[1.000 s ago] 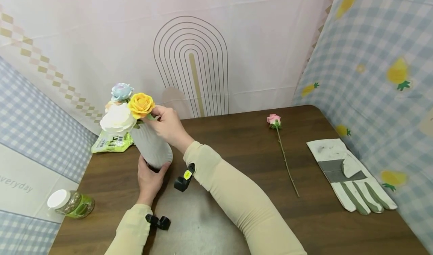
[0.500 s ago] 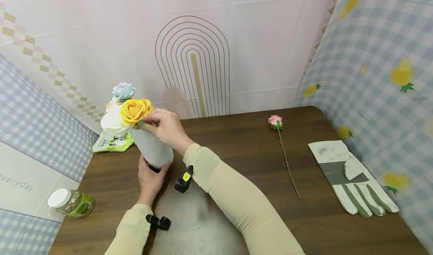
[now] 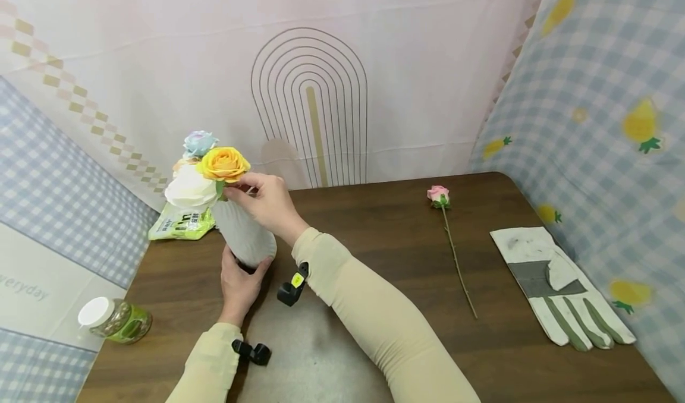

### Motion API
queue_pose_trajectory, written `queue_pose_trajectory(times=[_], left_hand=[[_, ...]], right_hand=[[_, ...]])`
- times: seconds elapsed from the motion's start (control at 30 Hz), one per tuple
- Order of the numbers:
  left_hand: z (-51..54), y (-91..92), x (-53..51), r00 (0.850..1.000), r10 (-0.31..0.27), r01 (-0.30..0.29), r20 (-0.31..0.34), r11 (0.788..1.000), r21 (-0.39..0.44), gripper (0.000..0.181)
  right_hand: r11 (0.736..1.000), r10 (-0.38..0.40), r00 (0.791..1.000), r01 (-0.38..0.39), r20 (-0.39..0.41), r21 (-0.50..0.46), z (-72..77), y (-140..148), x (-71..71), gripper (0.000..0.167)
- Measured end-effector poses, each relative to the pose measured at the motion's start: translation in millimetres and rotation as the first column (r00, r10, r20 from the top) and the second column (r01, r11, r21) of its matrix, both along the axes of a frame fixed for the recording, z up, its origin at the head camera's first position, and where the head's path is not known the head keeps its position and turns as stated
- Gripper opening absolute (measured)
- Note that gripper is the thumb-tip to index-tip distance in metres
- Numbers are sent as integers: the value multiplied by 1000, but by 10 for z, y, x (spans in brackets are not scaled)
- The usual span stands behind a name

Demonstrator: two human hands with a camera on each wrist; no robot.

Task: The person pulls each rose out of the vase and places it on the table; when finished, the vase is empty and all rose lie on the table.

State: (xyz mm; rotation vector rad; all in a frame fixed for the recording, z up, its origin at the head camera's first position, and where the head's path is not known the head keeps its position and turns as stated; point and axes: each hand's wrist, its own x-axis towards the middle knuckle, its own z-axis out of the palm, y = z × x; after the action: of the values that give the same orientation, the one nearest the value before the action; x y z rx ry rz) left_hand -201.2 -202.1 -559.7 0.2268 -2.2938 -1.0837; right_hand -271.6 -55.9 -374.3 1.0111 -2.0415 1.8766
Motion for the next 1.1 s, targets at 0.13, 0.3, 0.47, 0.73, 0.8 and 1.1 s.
queue_pose_trajectory(times=[0.13,0.3,0.47,0.73,0.8,1.1], left_hand=[[9,16,9,1000,-10,10,-18,1000,-1,95],[15,30,18,1000,-11,11,-22,1000,3,95],[1,26,14,1000,-13,13,-14,1000,-5,96],[-2,8,8,999,-22,22,-31,1000,-9,95],[2,5,10,999,-23,23,-28,1000,-7,94],[22,16,22,1000,-18,18,-21,1000,-8,94]], right_hand=[[1000,-6,1000,6,10,-17,0,-7,9,18],[1000,-17,1000,16,-14,-19,0,-19,11,18],[997,-52,998,50,-28,-54,-28,14,8,9],[996,-69,994,63,-88,-68,-29,48,-12,8],[996,-76,991,70,-111,-60,-22,42,-16,9],[990,-128,982,117,-136,-81,-5,-19,-7,11]])
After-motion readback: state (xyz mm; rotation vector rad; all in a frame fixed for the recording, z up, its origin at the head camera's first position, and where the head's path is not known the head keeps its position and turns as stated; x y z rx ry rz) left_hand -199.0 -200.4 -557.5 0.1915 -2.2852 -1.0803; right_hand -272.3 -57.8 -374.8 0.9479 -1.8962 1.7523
